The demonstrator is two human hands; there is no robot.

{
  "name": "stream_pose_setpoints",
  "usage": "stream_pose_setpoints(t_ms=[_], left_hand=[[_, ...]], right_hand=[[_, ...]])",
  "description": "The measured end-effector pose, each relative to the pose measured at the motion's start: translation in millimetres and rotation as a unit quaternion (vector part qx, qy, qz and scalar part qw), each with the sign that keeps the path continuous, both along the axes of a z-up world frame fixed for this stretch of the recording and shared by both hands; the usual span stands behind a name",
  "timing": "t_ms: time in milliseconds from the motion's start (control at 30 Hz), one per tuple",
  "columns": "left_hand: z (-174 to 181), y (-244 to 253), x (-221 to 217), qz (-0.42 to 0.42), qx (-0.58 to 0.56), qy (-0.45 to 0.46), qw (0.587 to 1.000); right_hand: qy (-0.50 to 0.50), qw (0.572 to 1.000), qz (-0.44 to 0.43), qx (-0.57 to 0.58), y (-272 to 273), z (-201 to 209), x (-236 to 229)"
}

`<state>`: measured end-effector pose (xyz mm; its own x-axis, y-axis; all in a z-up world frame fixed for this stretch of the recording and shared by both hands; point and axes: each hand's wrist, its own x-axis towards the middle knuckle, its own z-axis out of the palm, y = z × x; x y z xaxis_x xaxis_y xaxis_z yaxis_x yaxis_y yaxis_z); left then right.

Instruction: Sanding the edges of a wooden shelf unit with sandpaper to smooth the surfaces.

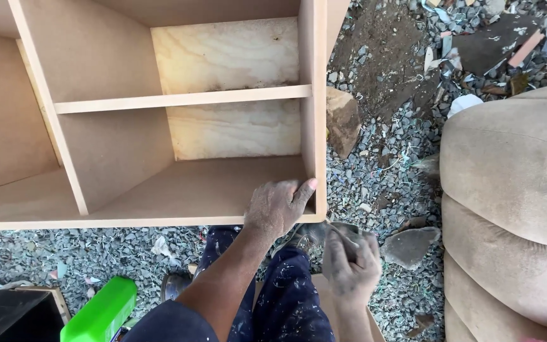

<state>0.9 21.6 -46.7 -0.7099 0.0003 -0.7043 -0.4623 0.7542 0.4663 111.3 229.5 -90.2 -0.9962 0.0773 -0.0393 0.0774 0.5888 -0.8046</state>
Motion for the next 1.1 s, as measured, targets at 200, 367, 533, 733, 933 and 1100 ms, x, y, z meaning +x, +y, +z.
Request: stream_pose_setpoints(t_ms=[200, 367, 533, 733, 933, 1100], left_hand=[[29.5, -3.4, -14.8, 0.041, 0.025, -0.057, 0.997], [29.5, -2.7, -13.2, 0.049, 0.025, -0.051, 0.997], [26.3, -1.0, -11.8, 0.046, 0.021, -0.067, 0.996], [21.2, -10.1, -9.0, 0.038, 0.021, -0.043, 0.998], [17.6, -0.8, -9.9, 0.038, 0.0, -0.047, 0.998], [13.7, -2.8, -0.8, 0.049, 0.012, -0.039, 0.998]], right_hand=[[-0.101, 0.99, -0.087, -0.038, -70.5, 56.8, -78.3], [-0.188, 0.975, -0.12, -0.019, -71.9, 80.8, -70.8], [-0.157, 0.983, -0.08, 0.046, -53.7, 49.4, -51.1], [-0.236, 0.965, -0.107, -0.047, -76.9, 69.0, -67.7], [-0.141, 0.987, -0.057, -0.057, -81.3, 75.1, -89.4], [-0.174, 0.981, -0.061, -0.065, -68.7, 80.3, -56.0]])
